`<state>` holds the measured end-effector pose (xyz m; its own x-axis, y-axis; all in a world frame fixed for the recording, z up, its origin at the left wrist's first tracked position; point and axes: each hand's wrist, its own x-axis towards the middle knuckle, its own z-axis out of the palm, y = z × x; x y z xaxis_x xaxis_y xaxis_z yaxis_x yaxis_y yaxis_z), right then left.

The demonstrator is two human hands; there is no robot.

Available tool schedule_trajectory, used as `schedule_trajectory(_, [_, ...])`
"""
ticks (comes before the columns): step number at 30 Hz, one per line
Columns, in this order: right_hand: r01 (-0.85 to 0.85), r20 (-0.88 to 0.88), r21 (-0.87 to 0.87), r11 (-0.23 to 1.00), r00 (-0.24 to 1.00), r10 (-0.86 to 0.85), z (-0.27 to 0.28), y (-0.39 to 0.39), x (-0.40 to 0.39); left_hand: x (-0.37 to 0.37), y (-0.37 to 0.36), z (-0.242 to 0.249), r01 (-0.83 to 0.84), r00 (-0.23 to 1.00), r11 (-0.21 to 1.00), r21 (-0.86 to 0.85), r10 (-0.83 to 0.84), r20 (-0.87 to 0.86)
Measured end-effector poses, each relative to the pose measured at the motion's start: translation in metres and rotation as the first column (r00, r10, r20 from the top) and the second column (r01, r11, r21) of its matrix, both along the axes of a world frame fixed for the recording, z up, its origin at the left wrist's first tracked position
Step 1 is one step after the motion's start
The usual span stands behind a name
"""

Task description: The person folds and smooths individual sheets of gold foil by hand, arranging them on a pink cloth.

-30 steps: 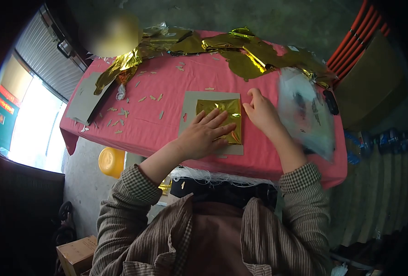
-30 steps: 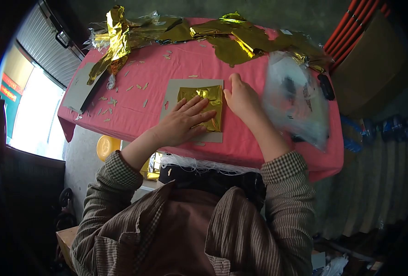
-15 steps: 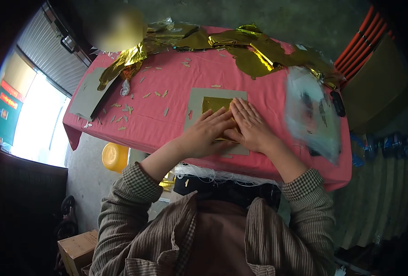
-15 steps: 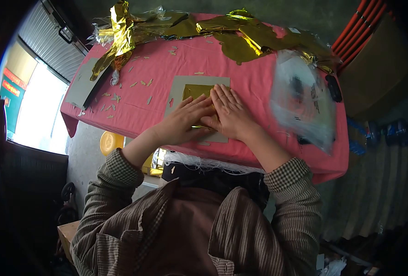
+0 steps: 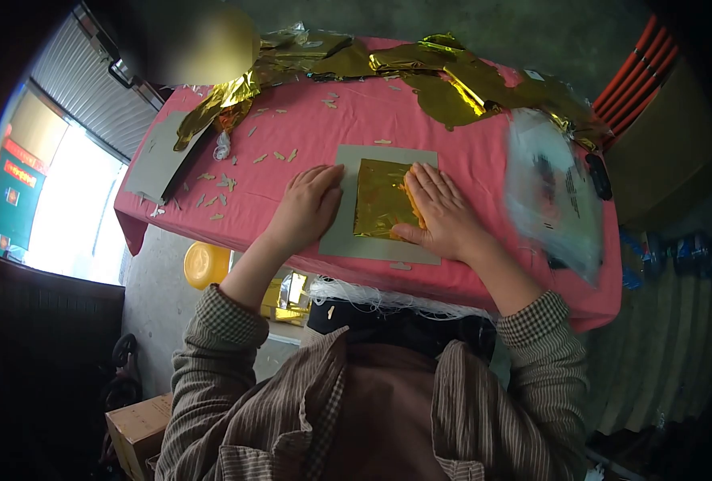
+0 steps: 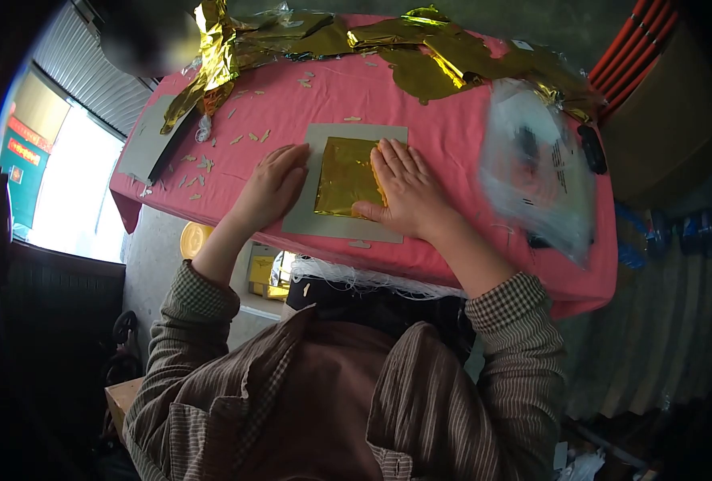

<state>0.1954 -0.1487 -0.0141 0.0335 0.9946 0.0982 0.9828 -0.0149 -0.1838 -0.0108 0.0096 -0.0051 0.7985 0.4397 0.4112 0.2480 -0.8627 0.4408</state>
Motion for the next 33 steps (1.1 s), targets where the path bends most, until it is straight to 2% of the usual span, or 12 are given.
schedule_trajectory(3, [-0.006, 0.012, -0.005, 1.0, 1.0, 0.006, 0.0, 0.0, 0.0, 0.003, 0.003, -0.001, -0.006, 1.0, 0.986, -0.168, 0.01, 0.026])
schedule_trajectory(5, [-0.004, 0.007, -0.012, 1.0, 1.0, 0.004, 0.0, 0.001, 0.001, 0.005, 0.002, -0.002, -0.092, 0.992, 0.894, -0.439, 0.119, 0.035])
schedule_trajectory(14, [0.04, -0.017, -0.041, 0.998, 0.999, -0.041, 0.003, -0.018, 0.007, 0.024, -0.015, -0.006, -0.145, 0.988, 0.967, -0.209, 0.151, 0.014])
schedule_trajectory(18, [0.074, -0.025, -0.027, 0.997, 0.997, -0.074, 0.003, -0.029, 0.01, 0.031, -0.019, 0.0, -0.105, 0.994, 0.964, -0.246, 0.111, 0.012])
schedule_trajectory(21, [0.085, -0.04, 0.003, 0.996, 0.996, -0.085, 0.002, -0.029, 0.009, 0.034, -0.008, 0.013, -0.016, 1.0, 0.988, -0.153, 0.012, -0.026])
schedule_trajectory(23, [0.095, -0.055, 0.008, 0.995, 0.994, -0.094, 0.003, -0.03, 0.009, 0.045, -0.002, 0.027, -0.098, 0.977, 0.993, -0.063, 0.084, -0.197])
schedule_trajectory(24, [0.087, -0.073, 0.008, 0.996, 0.994, -0.086, 0.003, -0.03, 0.009, 0.057, -0.004, 0.03, -0.081, 0.98, 0.995, -0.06, 0.069, -0.185])
schedule_trajectory(27, [0.084, -0.053, 0.067, 0.994, 0.995, -0.08, -0.004, -0.029, 0.011, 0.1, -0.023, 0.035, 0.199, 0.98, 0.967, -0.162, -0.196, 0.031])
schedule_trajectory(30, [0.064, -0.042, 0.063, 0.996, 0.997, -0.062, 0.01, -0.028, 0.007, 0.153, -0.056, 0.035, 0.532, 0.84, 0.835, -0.141, -0.542, -0.037])
schedule_trajectory(31, [0.06, -0.221, -0.095, 0.994, 0.972, -0.08, 0.015, -0.028, 0.008, 0.172, -0.067, 0.028, 0.574, 0.819, 0.818, 0.031, -0.573, -0.043])
schedule_trajectory(32, [0.028, -0.389, -0.245, 0.969, 0.913, -0.124, 0.018, -0.028, 0.009, 0.186, -0.079, 0.028, 0.596, 0.803, 0.802, 0.046, -0.594, -0.048])
schedule_trajectory(33, [0.035, -0.38, -0.243, 0.969, 0.916, -0.128, 0.011, -0.027, 0.009, 0.197, -0.089, 0.027, 0.618, 0.786, 0.784, 0.06, -0.616, -0.055])
